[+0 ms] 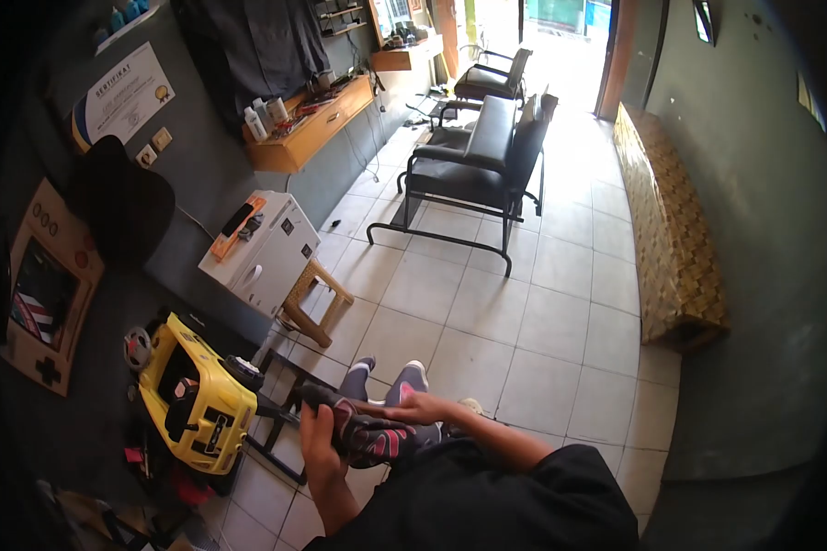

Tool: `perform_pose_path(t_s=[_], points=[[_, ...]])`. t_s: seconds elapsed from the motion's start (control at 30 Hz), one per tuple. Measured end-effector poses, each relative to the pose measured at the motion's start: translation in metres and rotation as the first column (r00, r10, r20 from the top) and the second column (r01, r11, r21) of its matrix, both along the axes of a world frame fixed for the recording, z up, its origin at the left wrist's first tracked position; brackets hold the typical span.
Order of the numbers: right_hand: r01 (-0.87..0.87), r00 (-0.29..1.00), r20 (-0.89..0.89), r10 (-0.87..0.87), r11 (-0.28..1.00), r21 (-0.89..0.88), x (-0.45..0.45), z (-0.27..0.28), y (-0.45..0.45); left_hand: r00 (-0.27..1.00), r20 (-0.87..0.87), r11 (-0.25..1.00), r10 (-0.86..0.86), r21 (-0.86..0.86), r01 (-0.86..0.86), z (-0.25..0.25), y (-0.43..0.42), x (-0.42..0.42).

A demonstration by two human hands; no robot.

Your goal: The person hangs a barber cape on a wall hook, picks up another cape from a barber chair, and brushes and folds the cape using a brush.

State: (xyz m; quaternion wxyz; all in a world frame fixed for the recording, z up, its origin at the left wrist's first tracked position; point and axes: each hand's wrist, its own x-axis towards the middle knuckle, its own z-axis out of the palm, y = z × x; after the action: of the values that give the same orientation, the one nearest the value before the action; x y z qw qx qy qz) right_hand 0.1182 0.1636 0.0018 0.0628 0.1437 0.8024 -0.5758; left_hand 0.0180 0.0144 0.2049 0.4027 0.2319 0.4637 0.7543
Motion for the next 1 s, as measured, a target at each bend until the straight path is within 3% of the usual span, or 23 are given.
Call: perform_pose_path(t_s=[0.07, 0.13, 0.23, 0.3, 0.33, 0.4, 0.47, 0.53, 0.57, 0.63, 0.7, 0.77, 0.83, 0.9, 0.97, 1.0], points=[[-0.069, 0.941, 0.336, -0.042, 0.948, 0.311, 0.030, -0.074, 0.006, 0.999, 0.021, 0.999, 0.030, 0.031, -0.031, -0.002, 0.001, -0.002], [-0.012, 0.956, 0.276, -0.102, 0.924, 0.383, 0.075, -0.219, 0.018, 0.998, -0.006, 0.997, 0.055, 0.050, -0.055, -0.001, 0.004, -0.005], [0.223, 0.773, 0.468, -0.429, 0.874, 0.432, 0.095, -0.177, 0.028, 0.995, 0.042, 0.990, 0.087, 0.111, -0.091, 0.007, 0.013, 0.000], [0.447, 0.730, 0.394, -0.558, 0.826, 0.343, 0.087, -0.130, 0.040, 0.997, 0.038, 0.992, 0.074, 0.101, -0.077, 0.008, 0.022, 0.005], [0.517, 0.748, 0.266, -0.607, 0.786, 0.340, 0.078, -0.092, 0.045, 0.999, 0.014, 0.995, 0.045, 0.087, -0.046, 0.009, 0.029, 0.004], [0.682, 0.727, -0.076, -0.682, 0.707, 0.186, 0.059, -0.001, 0.045, 0.999, -0.040, 1.000, 0.007, 0.026, -0.006, 0.001, 0.039, 0.003], [0.693, 0.659, -0.225, -0.717, 0.696, -0.190, 0.046, 0.067, 0.042, 0.993, -0.112, 0.999, -0.040, -0.005, 0.040, 0.006, 0.051, 0.005], [0.434, 0.761, -0.207, -0.615, 0.719, -0.543, 0.048, 0.093, 0.033, 0.991, -0.115, 0.997, -0.071, -0.049, 0.065, 0.019, 0.063, 0.013], [0.275, 0.801, -0.222, -0.556, 0.671, -0.688, 0.046, 0.098, 0.032, 0.964, -0.220, 0.987, -0.148, -0.095, 0.130, 0.018, 0.066, 0.010], [-0.121, 0.868, -0.293, -0.400, 0.402, -0.908, 0.039, 0.082, 0.023, 0.861, -0.410, 0.950, -0.301, -0.204, 0.235, 0.011, 0.069, -0.003], [0.010, 0.943, -0.190, -0.273, 0.593, -0.805, 0.040, 0.059, 0.028, 0.804, -0.503, 0.945, -0.318, -0.232, 0.229, 0.012, 0.071, -0.007], [0.126, 0.983, -0.038, -0.181, 0.808, -0.576, 0.049, -0.003, 0.040, 0.793, -0.522, 0.947, -0.314, -0.235, 0.220, 0.020, 0.070, -0.009], [0.257, 0.936, 0.268, -0.228, 0.963, -0.079, 0.078, -0.079, 0.049, 0.907, -0.290, 0.952, -0.305, -0.126, 0.279, 0.036, 0.067, -0.006], [0.332, 0.869, 0.339, -0.361, 0.932, 0.143, 0.113, -0.095, 0.049, 0.915, -0.277, 0.956, -0.293, -0.105, 0.274, 0.036, 0.065, -0.011], [0.385, 0.754, 0.463, -0.465, 0.885, 0.262, 0.133, -0.159, 0.051, 0.911, -0.300, 0.959, -0.284, -0.073, 0.275, 0.030, 0.066, -0.017], [0.459, 0.723, 0.416, -0.552, 0.833, 0.309, 0.133, -0.151, 0.047, 0.925, -0.264, 0.962, -0.274, -0.076, 0.264, 0.031, 0.067, -0.012]])
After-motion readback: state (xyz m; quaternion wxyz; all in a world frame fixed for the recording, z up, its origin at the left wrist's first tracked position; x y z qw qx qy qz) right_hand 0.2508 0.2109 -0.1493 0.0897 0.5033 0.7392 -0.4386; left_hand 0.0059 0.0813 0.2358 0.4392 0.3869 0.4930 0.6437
